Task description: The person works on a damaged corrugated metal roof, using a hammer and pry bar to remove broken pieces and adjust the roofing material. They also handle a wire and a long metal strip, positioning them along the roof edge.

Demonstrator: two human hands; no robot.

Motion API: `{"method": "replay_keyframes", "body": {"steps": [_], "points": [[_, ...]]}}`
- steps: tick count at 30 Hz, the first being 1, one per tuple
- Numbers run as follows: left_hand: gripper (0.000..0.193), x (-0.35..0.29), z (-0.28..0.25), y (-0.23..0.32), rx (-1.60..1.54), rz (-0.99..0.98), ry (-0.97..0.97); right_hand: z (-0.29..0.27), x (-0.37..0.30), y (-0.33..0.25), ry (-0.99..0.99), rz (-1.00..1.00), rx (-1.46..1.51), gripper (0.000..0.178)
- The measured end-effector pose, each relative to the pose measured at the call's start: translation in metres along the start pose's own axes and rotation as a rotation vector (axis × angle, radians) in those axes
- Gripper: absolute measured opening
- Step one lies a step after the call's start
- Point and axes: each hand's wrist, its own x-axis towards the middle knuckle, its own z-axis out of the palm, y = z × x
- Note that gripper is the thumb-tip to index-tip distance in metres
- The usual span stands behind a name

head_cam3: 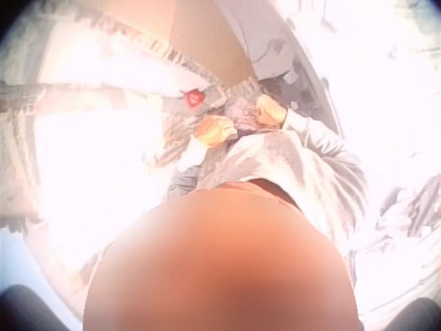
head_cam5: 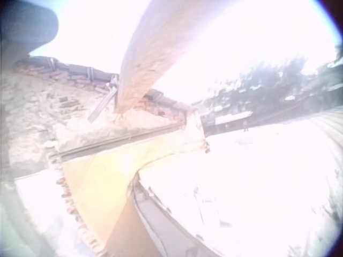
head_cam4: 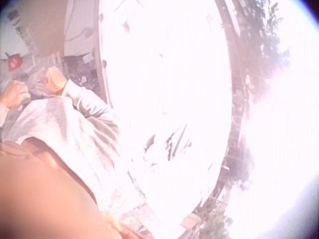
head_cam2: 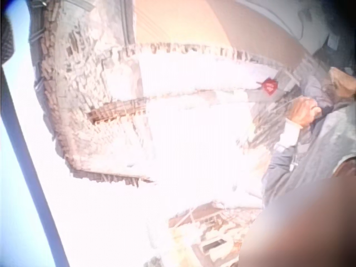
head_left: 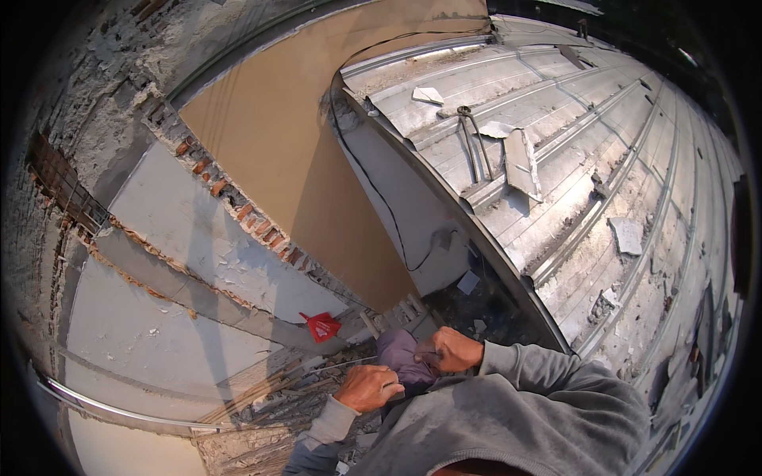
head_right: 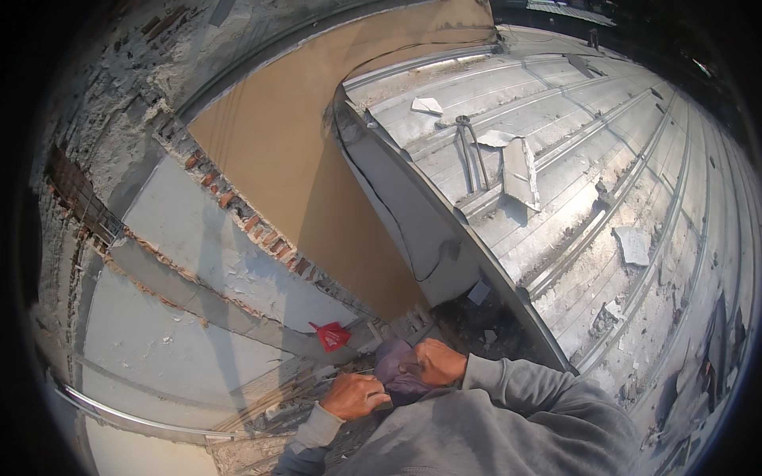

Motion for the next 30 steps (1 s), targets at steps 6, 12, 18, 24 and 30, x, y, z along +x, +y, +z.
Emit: {"method": "replay_keyframes", "body": {"steps": [6, 12, 18, 24, 30], "points": [[0.010, 0.055, -0.024, -0.051, -0.527, 0.262, 0.541, -0.035, 0.039, 0.051, 0.455, 0.069, -0.207, 0.019], [0.014, 0.153, -0.054, -0.165, -1.544, -0.056, 0.632, -0.051, 0.141, 0.086, 0.376, 0.016, -0.388, 0.012], [0.019, 0.210, -0.103, -0.251, -1.022, -0.004, 0.364, -0.095, 0.279, 0.092, 0.194, -0.104, -0.353, 0.015], [0.018, 0.238, -0.163, -0.333, -1.002, -0.115, 0.358, -0.141, 0.371, 0.101, 0.260, -0.100, -0.257, 0.022], [0.021, 0.259, -0.194, -0.367, -1.410, -0.241, 0.348, -0.177, 0.395, 0.125, 0.406, 0.107, 0.153, 0.015]]}}
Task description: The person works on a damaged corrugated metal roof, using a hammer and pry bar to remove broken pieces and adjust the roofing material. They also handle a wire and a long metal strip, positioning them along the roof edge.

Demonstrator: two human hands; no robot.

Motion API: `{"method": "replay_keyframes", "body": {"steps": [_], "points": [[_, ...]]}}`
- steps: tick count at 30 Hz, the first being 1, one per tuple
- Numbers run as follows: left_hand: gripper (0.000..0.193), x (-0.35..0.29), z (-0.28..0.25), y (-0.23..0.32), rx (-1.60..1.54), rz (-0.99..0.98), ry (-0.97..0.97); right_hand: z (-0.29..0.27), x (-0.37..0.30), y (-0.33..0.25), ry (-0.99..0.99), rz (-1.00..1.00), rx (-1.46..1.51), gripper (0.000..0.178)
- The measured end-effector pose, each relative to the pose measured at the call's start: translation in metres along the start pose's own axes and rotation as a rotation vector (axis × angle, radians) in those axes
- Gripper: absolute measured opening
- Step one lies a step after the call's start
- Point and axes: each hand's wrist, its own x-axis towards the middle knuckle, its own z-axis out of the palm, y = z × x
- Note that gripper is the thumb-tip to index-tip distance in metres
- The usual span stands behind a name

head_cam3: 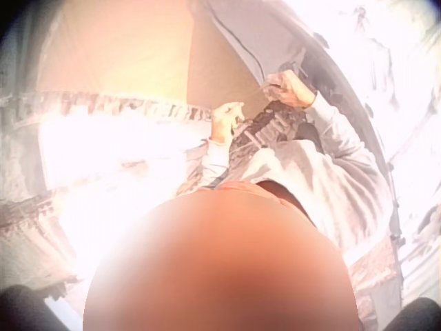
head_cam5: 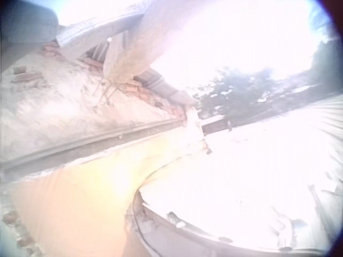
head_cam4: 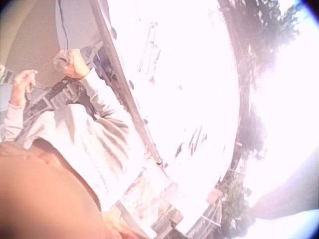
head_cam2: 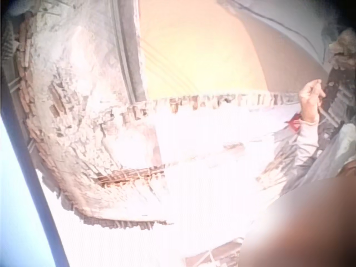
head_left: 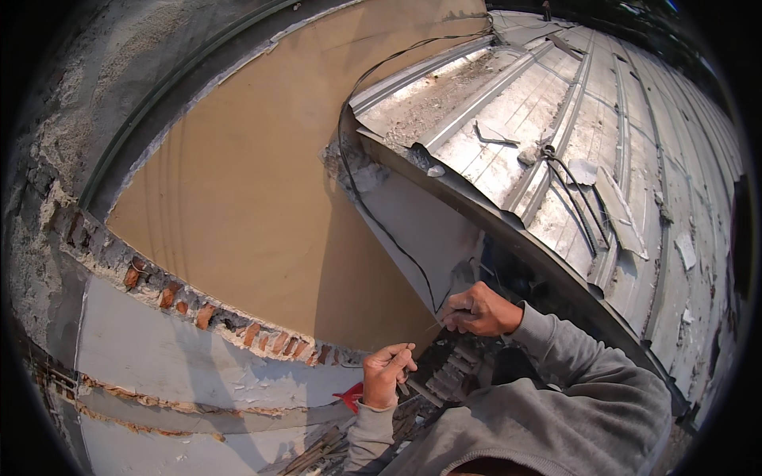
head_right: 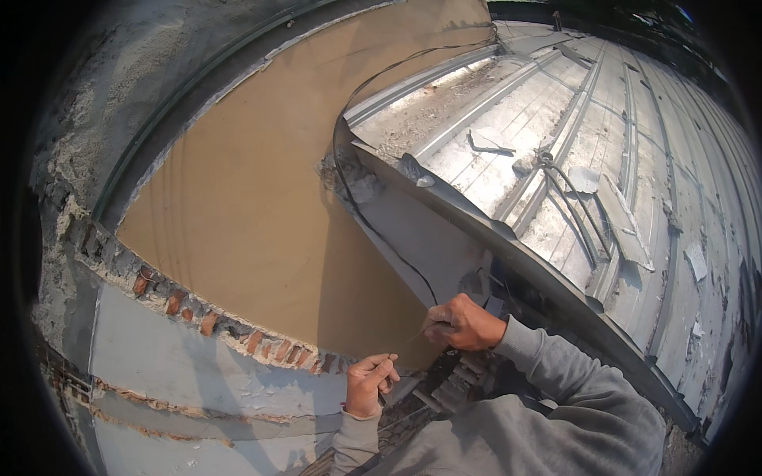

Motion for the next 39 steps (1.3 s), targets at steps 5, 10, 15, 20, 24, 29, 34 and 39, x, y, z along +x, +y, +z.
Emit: {"method": "replay_keyframes", "body": {"steps": [5, 10, 15, 20, 24, 29, 34, 39], "points": [[0.024, 0.014, -0.006, 0.017, 0.052, 0.031, -0.006, 0.003, 0.028, 0.008, -0.083, -0.114, -0.133, 0.012], [0.024, 0.022, -0.009, 0.030, 0.254, 0.116, -0.009, -0.004, 0.047, 0.006, -0.137, -0.265, -0.236, 0.007], [0.015, 0.032, 0.009, 0.041, 0.571, 0.353, 0.036, -0.017, 0.052, -0.002, -0.154, -0.282, -0.289, 0.006], [0.012, 0.044, 0.027, 0.047, 1.046, 0.504, -0.128, -0.032, 0.051, 0.006, -0.199, -0.288, -0.361, 0.005], [0.012, 0.046, 0.046, 0.032, 0.967, 0.440, -0.227, -0.039, 0.045, 0.018, -0.261, -0.265, -0.359, 0.007], [0.017, 0.044, 0.060, 0.016, 0.558, 0.232, -0.178, -0.044, 0.047, 0.030, -0.309, -0.262, -0.242, 0.009], [0.026, 0.049, 0.058, 0.019, 0.278, 0.086, -0.086, -0.059, 0.058, 0.032, -0.348, -0.047, 0.108, 0.014], [0.034, 0.066, 0.050, 0.025, 0.215, 0.057, -0.038, -0.054, 0.058, 0.031, -0.101, 0.056, 0.023, 0.013]]}}
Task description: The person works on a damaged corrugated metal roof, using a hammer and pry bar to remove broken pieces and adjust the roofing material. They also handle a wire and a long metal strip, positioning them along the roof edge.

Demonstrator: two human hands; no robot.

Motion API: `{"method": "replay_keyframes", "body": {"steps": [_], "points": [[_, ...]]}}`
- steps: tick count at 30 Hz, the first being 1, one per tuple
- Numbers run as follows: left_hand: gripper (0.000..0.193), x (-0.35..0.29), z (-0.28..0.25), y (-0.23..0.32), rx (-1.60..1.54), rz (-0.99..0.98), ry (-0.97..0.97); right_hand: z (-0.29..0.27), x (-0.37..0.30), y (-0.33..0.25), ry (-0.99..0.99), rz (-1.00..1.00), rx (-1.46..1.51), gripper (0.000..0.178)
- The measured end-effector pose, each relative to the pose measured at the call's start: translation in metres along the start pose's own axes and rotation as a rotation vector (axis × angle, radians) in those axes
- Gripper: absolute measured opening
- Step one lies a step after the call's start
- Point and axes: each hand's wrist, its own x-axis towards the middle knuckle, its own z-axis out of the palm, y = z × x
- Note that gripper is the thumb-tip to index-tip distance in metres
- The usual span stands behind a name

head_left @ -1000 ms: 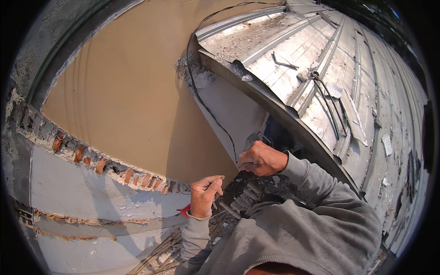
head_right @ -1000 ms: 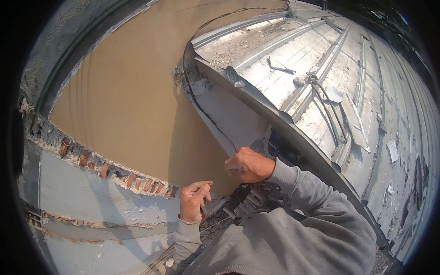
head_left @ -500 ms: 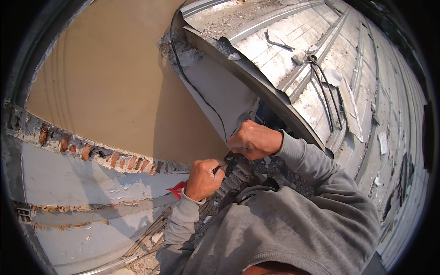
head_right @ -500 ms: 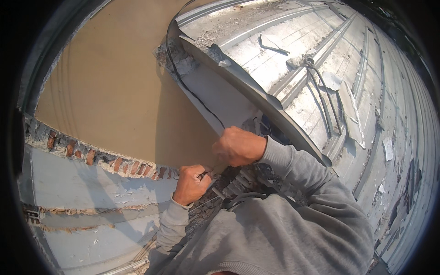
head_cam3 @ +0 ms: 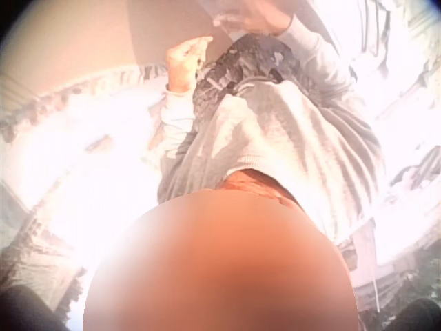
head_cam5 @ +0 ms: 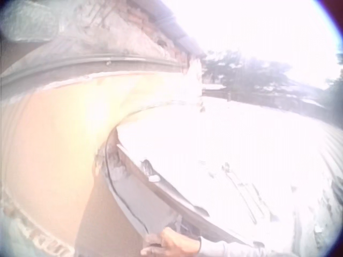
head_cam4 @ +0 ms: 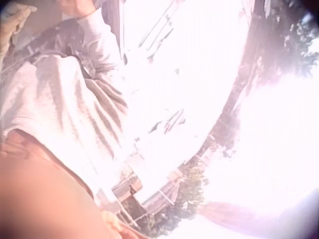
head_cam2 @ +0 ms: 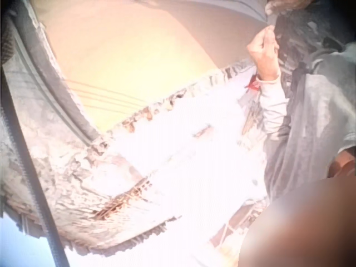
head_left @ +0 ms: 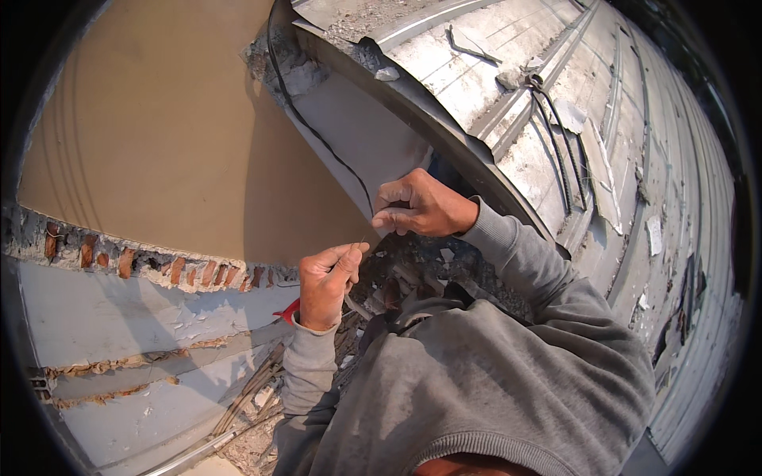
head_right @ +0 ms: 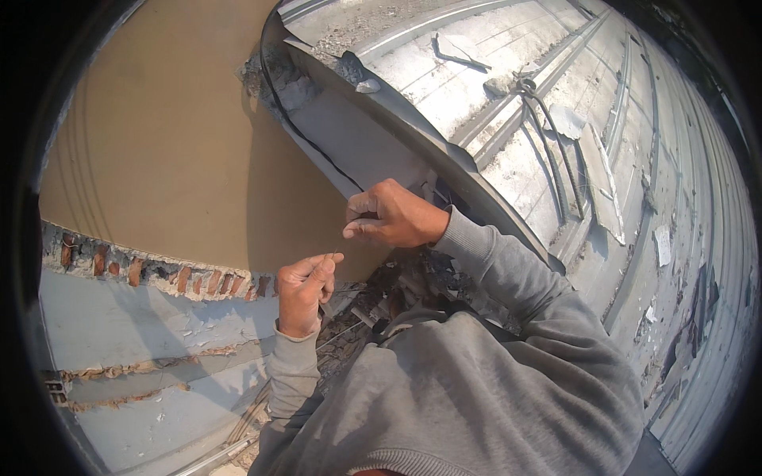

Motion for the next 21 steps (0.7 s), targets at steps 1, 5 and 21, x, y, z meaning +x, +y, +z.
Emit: {"method": "replay_keyframes", "body": {"steps": [1, 5, 21], "points": [[0.034, 0.002, -0.002, -0.001, 0.009, -0.006, 0.023, 0.005, 0.000, 0.001, 0.034, -0.053, -0.043, 0.012], [0.035, 0.013, -0.011, -0.004, 0.032, -0.002, -0.040, 0.021, 0.000, 0.005, 0.125, -0.199, -0.086, 0.013], [0.022, 0.044, -0.029, 0.009, 0.233, 0.173, -0.533, 0.037, 0.003, 0.035, -0.047, 0.131, 0.620, 0.030]]}}
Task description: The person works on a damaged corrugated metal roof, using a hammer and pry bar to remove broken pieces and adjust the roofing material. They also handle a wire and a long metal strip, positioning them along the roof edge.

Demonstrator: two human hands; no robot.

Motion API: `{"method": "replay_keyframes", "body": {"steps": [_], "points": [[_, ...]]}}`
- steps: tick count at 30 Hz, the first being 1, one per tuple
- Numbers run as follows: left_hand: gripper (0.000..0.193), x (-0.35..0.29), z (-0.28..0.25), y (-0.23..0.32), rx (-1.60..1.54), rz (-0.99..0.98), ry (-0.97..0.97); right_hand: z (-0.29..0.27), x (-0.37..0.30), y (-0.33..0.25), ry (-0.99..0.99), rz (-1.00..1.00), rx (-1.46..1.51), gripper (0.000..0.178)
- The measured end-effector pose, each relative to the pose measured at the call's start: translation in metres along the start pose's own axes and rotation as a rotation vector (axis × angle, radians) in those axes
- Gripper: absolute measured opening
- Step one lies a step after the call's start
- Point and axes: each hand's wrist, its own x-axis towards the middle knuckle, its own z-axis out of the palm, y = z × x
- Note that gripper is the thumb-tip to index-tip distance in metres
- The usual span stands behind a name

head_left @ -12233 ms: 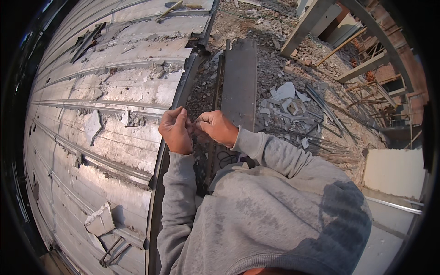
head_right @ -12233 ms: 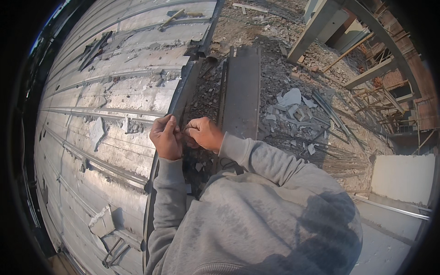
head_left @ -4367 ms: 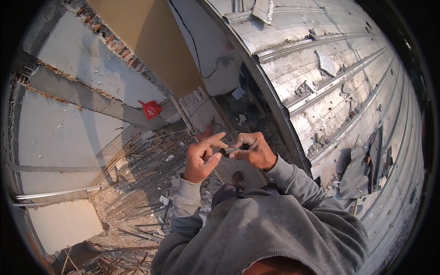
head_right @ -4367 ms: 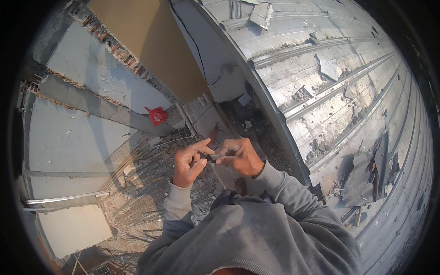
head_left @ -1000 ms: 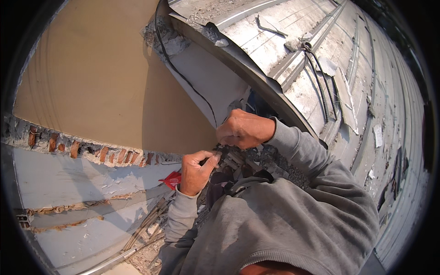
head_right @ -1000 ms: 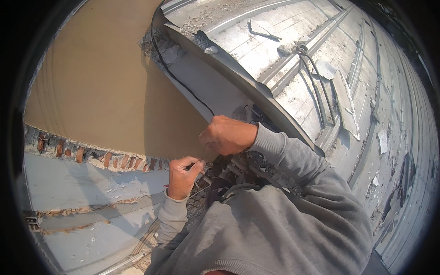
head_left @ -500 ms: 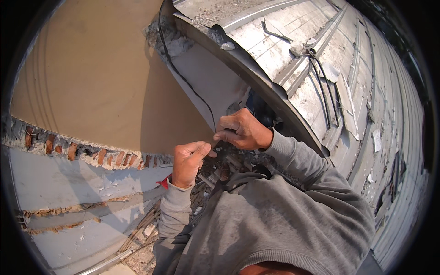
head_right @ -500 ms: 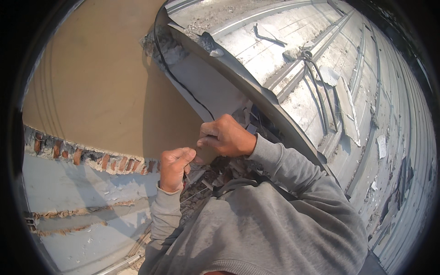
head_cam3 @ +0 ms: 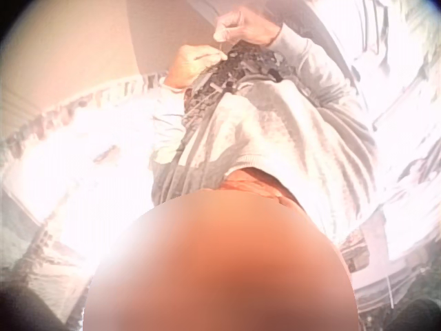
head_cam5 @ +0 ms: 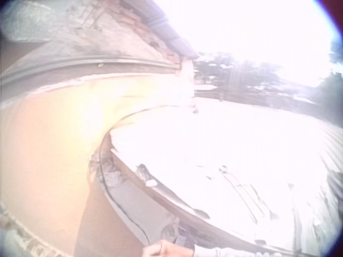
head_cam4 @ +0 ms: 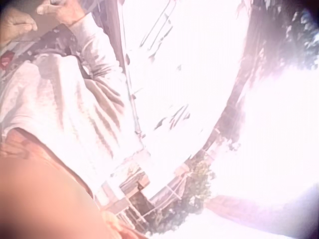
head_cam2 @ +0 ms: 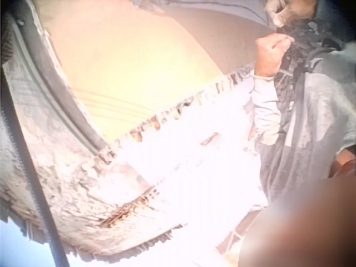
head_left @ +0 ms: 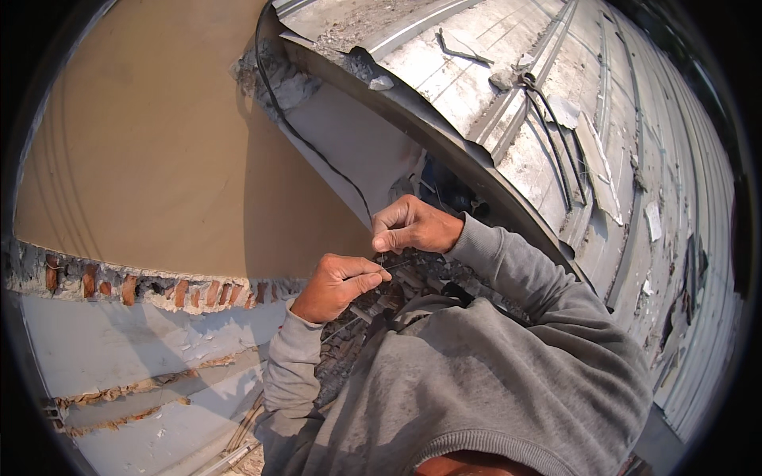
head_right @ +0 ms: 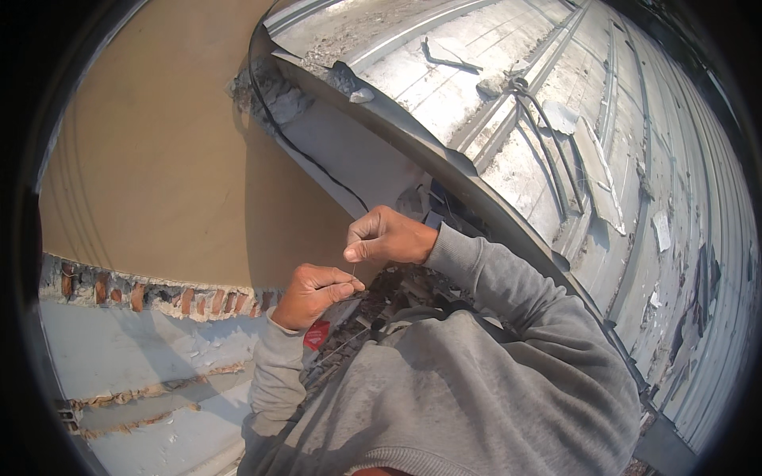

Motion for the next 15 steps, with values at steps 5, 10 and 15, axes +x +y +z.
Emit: {"method": "replay_keyframes", "body": {"steps": [5, 10, 15], "points": [[0.022, 0.005, -0.003, -0.001, -0.337, -0.225, 0.400, 0.026, -0.009, 0.013, 0.357, -0.181, -0.111, 0.022], [0.021, 0.011, 0.006, -0.004, -0.286, -0.257, 0.458, 0.009, -0.009, -0.017, 0.216, -0.452, -0.719, 0.014], [0.019, 0.014, -0.003, -0.005, -0.366, -0.332, 0.463, 0.001, -0.005, -0.027, 0.292, -0.519, -0.876, 0.024]]}}
